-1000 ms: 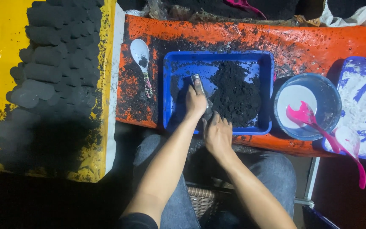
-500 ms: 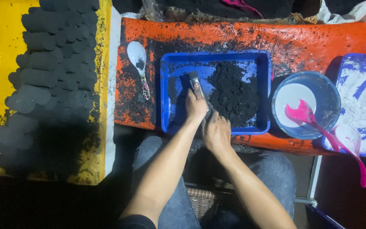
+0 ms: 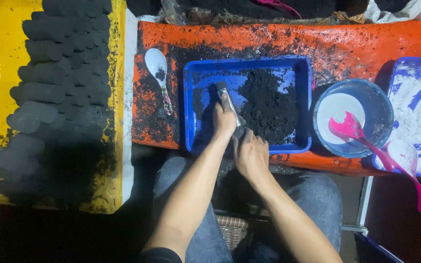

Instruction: The person fills a cylindrical metal mold with black charcoal powder from a blue tray, packs it down, and uses a hammer to compact the powder. They then eject the formed briquette onto a yellow tray and repeat the process.

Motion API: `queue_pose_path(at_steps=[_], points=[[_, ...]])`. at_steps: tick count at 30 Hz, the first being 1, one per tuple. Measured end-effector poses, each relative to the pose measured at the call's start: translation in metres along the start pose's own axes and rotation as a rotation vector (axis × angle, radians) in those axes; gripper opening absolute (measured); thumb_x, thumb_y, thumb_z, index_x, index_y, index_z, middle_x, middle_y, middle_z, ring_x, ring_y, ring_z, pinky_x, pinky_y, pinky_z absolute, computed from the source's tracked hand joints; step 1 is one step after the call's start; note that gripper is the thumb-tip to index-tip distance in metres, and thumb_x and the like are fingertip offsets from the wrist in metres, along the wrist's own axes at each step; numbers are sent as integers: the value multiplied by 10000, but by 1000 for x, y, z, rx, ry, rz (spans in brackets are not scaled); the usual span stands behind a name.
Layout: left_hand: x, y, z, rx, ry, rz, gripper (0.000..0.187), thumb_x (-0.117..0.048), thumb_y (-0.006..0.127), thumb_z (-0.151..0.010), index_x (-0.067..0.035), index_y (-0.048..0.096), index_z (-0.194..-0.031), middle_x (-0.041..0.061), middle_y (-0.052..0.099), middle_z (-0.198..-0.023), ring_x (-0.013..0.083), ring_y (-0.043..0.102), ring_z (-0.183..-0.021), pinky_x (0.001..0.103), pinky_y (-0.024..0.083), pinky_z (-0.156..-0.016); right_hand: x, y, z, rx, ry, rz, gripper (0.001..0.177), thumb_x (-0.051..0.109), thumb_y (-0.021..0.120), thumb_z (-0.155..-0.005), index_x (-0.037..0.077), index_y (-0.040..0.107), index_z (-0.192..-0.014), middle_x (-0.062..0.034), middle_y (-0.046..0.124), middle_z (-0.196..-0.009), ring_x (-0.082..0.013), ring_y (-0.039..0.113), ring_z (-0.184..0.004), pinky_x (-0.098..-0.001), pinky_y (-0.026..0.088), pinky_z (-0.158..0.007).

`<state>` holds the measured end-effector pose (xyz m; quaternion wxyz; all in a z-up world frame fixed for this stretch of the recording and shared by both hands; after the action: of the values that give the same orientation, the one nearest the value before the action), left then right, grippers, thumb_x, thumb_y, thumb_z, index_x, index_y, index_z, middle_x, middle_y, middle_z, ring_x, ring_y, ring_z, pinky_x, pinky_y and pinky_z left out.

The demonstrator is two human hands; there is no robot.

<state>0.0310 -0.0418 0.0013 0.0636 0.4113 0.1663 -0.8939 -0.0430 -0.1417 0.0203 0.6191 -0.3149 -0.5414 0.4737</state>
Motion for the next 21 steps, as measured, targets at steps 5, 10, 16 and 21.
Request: queue_pose_path(at_steps=[5, 10, 16, 21], points=[[-38, -13, 43, 19, -123, 48, 734, -607, 375, -1038, 41, 630, -1269, 251, 710, -1227, 374, 648, -1262, 532, 467, -1096, 4, -16, 9, -36, 41, -51, 512, 399, 593, -1017, -65, 634, -1230, -191, 761, -939, -403, 738, -974, -595, 532, -917], [-42, -9, 49, 84, -186, 148, 738, -598, 414, -1021, 60, 621, -1283, 254, 709, -1233, 382, 630, -1289, 510, 442, -1121, 18, -68, 14, -303, 8, -288, 494, 208, 754, -943, -118, 579, -1271, -301, 728, -909, -512, 720, -873, -587, 572, -721], [-7, -9, 31, 78, -239, 368, 782, -560, 496, -990, 86, 558, -1426, 276, 543, -1507, 393, 440, -1477, 504, 372, -1198, 4, -83, -1, -593, -102, -727, 398, 167, 908, -842, -13, 715, -1140, -210, 732, -935, -461, 730, -917, -490, 594, -747], [1, -22, 25, 80, -295, 464, 568, -551, 648, -921, 6, 744, -980, 133, 622, -941, 219, 645, -837, 343, 509, -739, 20, -87, -23, -507, -248, -587, 387, 169, 949, -754, 25, 751, -1053, -166, 714, -852, -448, 713, -831, -481, 571, -715]])
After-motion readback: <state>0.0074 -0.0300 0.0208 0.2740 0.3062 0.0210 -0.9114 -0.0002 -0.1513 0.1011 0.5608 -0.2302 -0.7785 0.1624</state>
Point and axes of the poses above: each hand's wrist, its own z-axis away from the middle knuckle, its own y-axis out of the palm, x = y × z, the point moved 5 cm from there along -z, towards the middle knuckle
